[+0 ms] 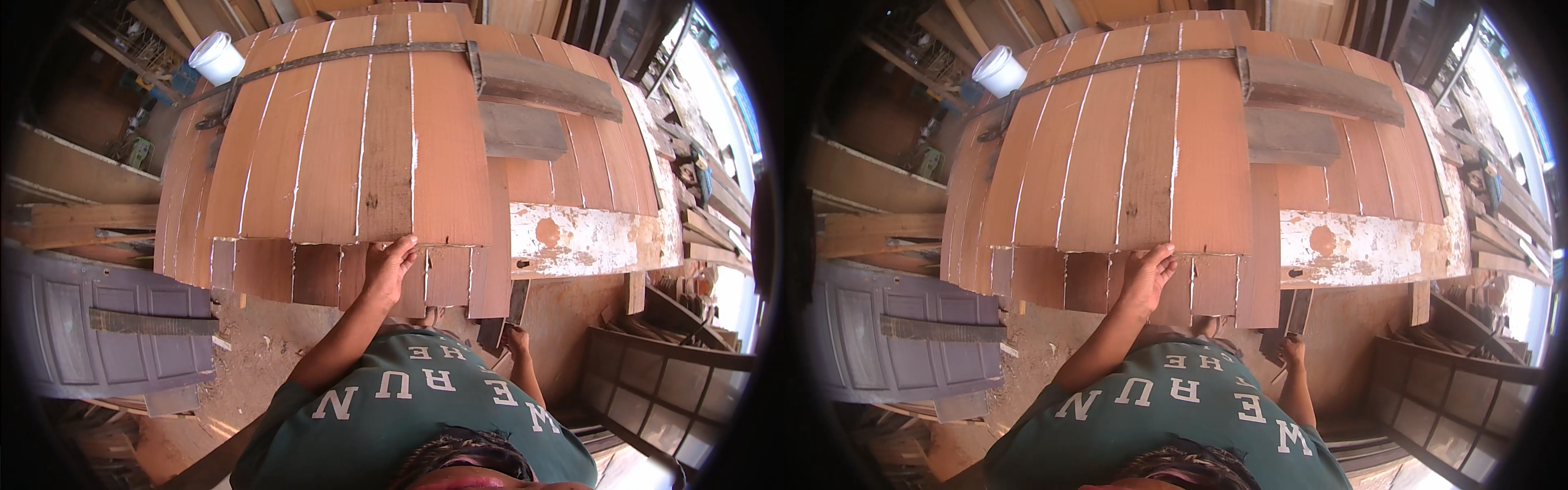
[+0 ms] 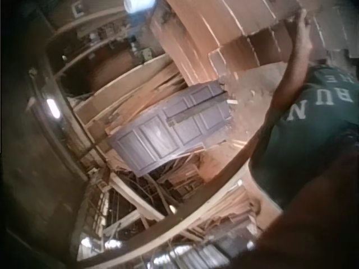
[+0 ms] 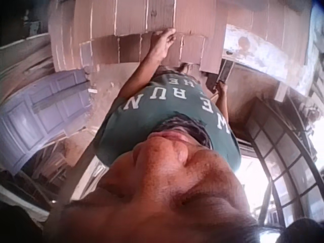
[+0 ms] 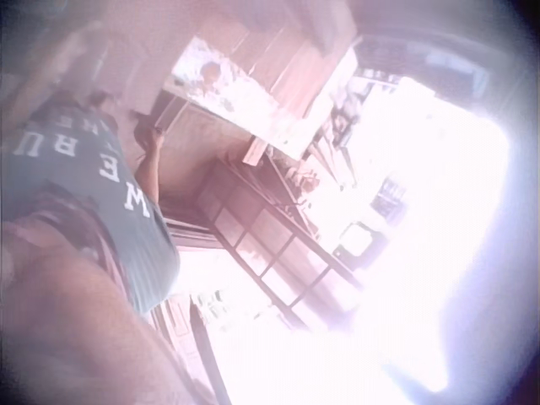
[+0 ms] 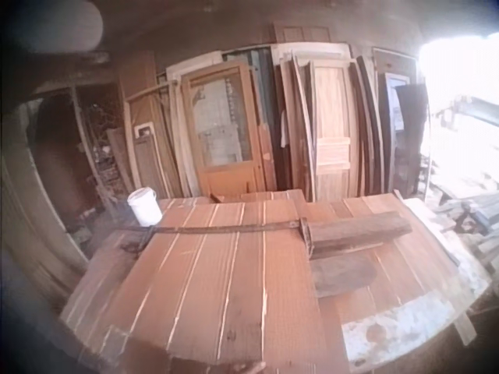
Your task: The person uses a hammer to tap wooden planks together on a workbench. They adjust the position of the planks and use a metal bar to align them while hammering. The person also briefly touches their arm during the process.
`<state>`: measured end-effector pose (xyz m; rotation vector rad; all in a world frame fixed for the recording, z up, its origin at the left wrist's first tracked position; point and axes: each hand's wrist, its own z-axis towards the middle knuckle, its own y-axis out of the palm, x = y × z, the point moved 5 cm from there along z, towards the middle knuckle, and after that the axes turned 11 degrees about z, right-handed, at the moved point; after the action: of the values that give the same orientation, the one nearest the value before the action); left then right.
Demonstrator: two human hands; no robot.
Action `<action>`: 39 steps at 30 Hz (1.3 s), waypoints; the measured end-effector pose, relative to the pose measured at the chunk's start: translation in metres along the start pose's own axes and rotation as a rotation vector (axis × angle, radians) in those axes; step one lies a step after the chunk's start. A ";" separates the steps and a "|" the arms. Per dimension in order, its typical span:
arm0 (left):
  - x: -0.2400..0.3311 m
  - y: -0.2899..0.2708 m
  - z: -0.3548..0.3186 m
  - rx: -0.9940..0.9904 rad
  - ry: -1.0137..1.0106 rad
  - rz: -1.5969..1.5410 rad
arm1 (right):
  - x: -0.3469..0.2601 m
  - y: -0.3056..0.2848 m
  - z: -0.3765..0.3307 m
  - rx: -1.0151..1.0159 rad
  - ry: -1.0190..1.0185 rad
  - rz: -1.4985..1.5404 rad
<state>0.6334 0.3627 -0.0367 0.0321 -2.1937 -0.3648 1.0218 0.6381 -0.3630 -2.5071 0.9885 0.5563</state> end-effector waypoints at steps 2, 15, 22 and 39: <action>-0.002 -0.003 0.002 -0.040 -0.008 0.009 | -0.010 -0.008 -0.005 -0.007 0.004 -0.011; 0.007 -0.078 -0.006 0.194 0.109 -0.138 | -0.009 0.003 -0.001 -0.078 0.035 -0.085; 0.022 -0.117 -0.002 0.282 0.154 -0.107 | -0.008 0.012 -0.005 -0.079 0.050 -0.130; 0.062 -0.197 0.020 0.304 0.185 -0.262 | 0.028 0.026 -0.008 -0.077 -0.017 -0.091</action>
<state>0.5591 0.1695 -0.0529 0.5038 -2.0445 -0.1614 1.0237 0.6009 -0.3758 -2.5953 0.8568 0.5978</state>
